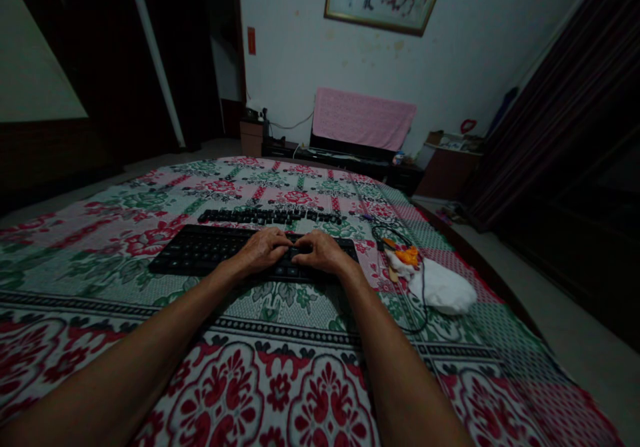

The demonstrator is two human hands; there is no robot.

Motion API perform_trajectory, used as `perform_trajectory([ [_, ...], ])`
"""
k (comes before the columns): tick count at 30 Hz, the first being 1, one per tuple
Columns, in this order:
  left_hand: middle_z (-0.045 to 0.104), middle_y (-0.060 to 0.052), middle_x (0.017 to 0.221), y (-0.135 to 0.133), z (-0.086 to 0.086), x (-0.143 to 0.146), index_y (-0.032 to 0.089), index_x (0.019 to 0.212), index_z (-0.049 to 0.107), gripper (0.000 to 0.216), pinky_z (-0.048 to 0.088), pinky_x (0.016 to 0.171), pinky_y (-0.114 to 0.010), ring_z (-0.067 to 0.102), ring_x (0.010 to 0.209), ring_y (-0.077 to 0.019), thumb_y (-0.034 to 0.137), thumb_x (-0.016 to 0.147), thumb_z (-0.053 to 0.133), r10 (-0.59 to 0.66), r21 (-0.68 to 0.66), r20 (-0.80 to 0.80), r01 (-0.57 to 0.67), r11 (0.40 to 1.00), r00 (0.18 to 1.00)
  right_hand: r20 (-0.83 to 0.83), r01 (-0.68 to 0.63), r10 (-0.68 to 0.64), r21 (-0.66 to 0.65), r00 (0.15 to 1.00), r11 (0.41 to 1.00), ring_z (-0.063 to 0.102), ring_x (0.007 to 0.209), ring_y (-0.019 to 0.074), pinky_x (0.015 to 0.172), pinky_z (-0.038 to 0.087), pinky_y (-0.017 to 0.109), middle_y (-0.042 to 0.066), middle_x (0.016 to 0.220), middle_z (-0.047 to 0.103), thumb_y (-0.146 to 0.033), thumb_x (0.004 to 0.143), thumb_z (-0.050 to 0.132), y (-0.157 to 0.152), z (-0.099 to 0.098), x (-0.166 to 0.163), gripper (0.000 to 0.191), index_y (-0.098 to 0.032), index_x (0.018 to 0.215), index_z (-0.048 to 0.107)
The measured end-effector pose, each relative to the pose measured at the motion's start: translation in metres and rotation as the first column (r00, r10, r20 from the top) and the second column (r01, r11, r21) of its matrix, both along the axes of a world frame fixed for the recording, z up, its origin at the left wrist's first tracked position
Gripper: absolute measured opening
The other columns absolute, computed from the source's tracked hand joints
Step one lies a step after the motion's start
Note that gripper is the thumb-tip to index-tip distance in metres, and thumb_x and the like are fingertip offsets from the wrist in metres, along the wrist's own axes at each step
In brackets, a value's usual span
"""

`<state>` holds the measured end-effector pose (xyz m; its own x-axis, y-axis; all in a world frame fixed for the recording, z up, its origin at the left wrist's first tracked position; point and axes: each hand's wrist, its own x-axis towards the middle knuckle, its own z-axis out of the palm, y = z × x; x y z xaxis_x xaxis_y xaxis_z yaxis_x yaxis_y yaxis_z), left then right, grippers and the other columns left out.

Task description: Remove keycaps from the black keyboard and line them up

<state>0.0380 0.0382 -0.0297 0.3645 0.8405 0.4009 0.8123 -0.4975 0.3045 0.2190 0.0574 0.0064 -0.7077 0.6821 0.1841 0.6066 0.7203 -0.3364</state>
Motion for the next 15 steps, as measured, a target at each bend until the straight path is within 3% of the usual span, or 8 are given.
perform_trajectory([
  [6, 0.059, -0.004, 0.083, -0.0028, 0.0029, 0.0045, 0.023, 0.089, 0.066, 0.026, 0.04, 0.076, -0.027, 0.051, 0.084, -0.0166, 0.036, 0.075, 0.048, 0.047, -0.031, 0.01, -0.047, 0.998, 0.999, -0.051, 0.007, -0.011, -0.072, 0.999, 0.997, 0.052, 0.076, 0.0146, 0.064, 0.037, 0.022, 0.002, 0.082, 0.063, -0.03, 0.065, 0.061, 0.0019, -0.0034, 0.0003, 0.031, -0.017, 0.092, 0.064],
  [15, 0.058, -0.004, 0.085, -0.0023, -0.0005, 0.0082, 0.023, 0.088, 0.066, 0.027, 0.04, 0.079, -0.028, 0.051, 0.087, -0.0172, 0.037, 0.073, 0.049, 0.101, -0.045, 0.021, -0.1, 0.994, 0.995, -0.08, -0.079, 0.071, -0.09, 0.994, 0.993, 0.052, 0.077, 0.0142, 0.068, 0.037, 0.023, 0.003, 0.081, 0.062, -0.027, 0.071, 0.055, 0.0087, -0.0078, 0.0065, 0.029, -0.018, 0.097, 0.064],
])
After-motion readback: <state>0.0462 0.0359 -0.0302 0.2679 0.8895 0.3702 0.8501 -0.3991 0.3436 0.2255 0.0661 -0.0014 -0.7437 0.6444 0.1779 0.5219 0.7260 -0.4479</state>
